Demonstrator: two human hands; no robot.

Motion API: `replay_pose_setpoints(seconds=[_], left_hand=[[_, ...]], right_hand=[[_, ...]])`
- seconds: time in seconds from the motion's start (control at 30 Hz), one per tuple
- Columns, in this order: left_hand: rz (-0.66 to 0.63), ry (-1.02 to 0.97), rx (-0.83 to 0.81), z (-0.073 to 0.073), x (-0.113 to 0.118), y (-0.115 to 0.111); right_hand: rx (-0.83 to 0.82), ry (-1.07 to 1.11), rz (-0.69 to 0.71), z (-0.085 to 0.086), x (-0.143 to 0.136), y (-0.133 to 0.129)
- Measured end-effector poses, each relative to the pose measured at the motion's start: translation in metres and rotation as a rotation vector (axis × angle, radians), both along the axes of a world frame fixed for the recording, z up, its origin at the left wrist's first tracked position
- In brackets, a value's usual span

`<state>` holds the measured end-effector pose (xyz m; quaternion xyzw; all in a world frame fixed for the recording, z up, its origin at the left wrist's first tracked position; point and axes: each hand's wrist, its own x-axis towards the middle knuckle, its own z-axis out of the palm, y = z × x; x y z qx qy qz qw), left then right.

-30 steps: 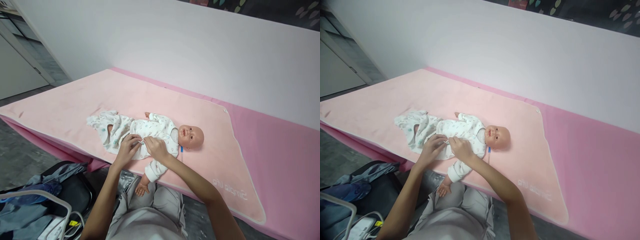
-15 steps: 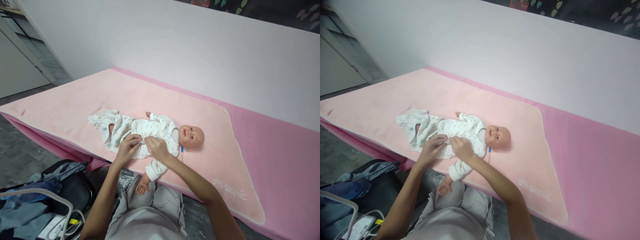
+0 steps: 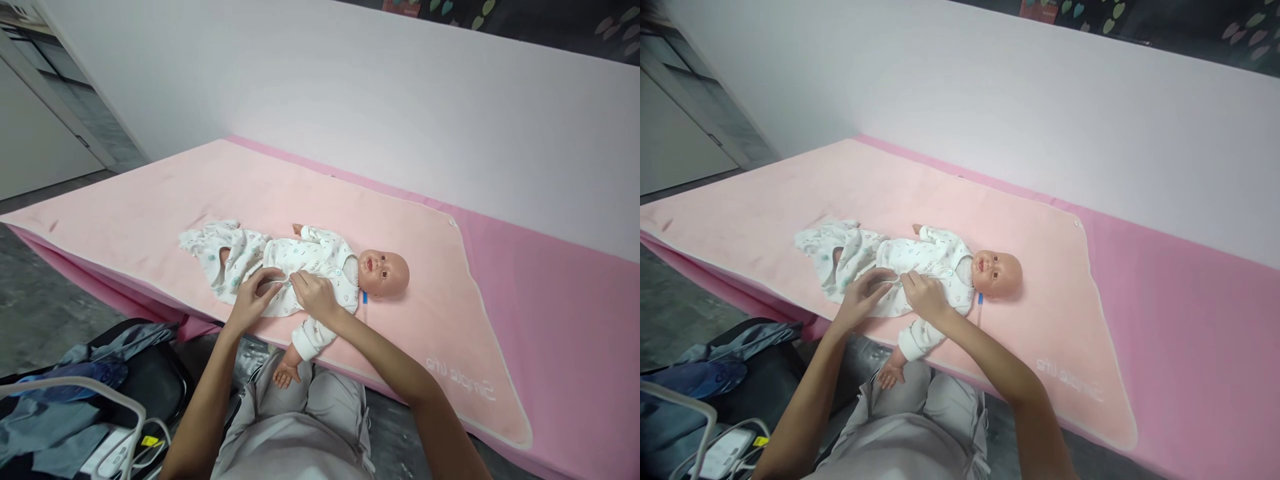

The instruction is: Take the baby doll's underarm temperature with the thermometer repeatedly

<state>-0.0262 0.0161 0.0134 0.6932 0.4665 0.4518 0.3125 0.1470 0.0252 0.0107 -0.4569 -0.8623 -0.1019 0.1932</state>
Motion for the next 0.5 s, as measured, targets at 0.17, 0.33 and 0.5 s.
replay_pose_setpoints(seconds=[0.17,0.33,0.5], left_hand=[[0.118,0.172,0.137,-0.007,0.007,0.002],[0.381,0.220,0.265,0.004,0.025,-0.014],[-0.062,-0.039,0.099,0.054,0.056,-0.089]], right_hand=[[0.022,0.014,0.002,0.000,0.000,0.000],[0.051,0.061,0.000,0.001,0.001,-0.002],[0.047,0.055,-0.036,-0.001,0.000,-0.002]])
